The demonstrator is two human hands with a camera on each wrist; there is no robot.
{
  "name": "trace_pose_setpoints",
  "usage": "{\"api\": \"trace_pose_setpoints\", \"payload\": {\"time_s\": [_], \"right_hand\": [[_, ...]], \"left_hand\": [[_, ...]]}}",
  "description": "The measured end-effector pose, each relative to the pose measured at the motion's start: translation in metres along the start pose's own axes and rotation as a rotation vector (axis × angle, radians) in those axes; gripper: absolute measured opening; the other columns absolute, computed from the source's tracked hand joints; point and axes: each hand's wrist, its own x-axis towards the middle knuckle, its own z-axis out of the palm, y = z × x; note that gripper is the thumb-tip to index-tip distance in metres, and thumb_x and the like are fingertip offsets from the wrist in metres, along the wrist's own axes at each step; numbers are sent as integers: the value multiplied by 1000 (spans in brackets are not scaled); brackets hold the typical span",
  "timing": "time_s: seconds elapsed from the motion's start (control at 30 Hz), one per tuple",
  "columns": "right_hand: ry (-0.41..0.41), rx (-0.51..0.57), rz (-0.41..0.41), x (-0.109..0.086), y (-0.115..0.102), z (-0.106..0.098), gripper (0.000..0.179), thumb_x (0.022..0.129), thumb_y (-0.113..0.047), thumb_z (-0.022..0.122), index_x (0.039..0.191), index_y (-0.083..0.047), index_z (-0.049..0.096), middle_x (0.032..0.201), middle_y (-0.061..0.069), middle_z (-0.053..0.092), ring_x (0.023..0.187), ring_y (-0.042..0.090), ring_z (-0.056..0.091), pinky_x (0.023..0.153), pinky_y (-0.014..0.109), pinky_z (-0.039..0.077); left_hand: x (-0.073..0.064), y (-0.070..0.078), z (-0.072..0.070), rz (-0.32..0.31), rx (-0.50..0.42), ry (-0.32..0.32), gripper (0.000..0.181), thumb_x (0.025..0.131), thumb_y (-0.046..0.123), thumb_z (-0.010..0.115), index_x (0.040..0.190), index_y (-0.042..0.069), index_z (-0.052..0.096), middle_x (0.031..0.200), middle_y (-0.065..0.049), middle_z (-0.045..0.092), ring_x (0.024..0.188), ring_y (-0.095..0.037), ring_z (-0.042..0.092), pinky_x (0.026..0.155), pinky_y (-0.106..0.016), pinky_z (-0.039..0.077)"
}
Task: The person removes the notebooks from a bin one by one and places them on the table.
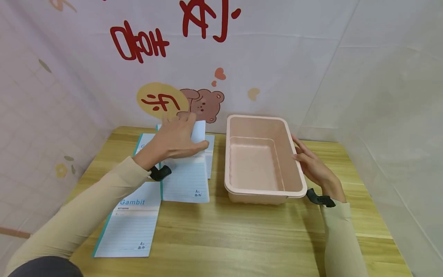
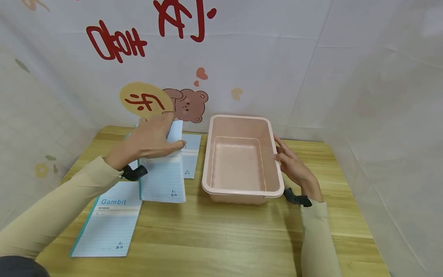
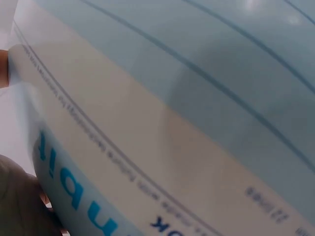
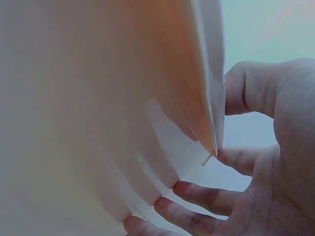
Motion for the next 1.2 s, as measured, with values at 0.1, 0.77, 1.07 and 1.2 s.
{"api": "trace_pose_setpoints", "payload": {"time_s": [0.1, 0.77, 1.07, 1.2], "right_hand": [[-4, -1, -7, 0, -1, 0, 71, 109, -6, 36, 166, -24, 0, 162, 17, 23, 130, 14, 56, 97, 28, 54], [3, 20, -13, 2, 1, 1, 71, 108, -5, 36, 166, -23, 1, 161, 16, 26, 128, 14, 57, 96, 29, 55], [7, 12, -12, 1, 2, 0, 71, 108, -5, 36, 166, -24, 0, 163, 19, 20, 130, 14, 56, 97, 28, 54], [-1, 15, -17, 1, 3, 0, 70, 108, -4, 35, 166, -24, 0, 164, 21, 16, 131, 14, 55, 97, 29, 54]], "left_hand": [[-9, -2, 17, 14, 8, -41, 70, 83, 65, 57, 122, 8, 47, 123, -14, 61, 106, -36, 58, 97, -67, 36], [-46, 8, 136, 38, 88, -111, 77, 79, 69, 63, 121, 6, 53, 107, -12, 55, 96, -33, 50, 85, -59, 38], [-60, 13, 164, 32, 61, -126, 77, 82, 64, 66, 123, 0, 52, 108, -15, 48, 95, -31, 44, 76, -45, 40], [-65, 17, 167, 30, 84, -116, 82, 85, 66, 65, 130, -1, 53, 114, -18, 51, 101, -34, 46, 81, -48, 43]]}}
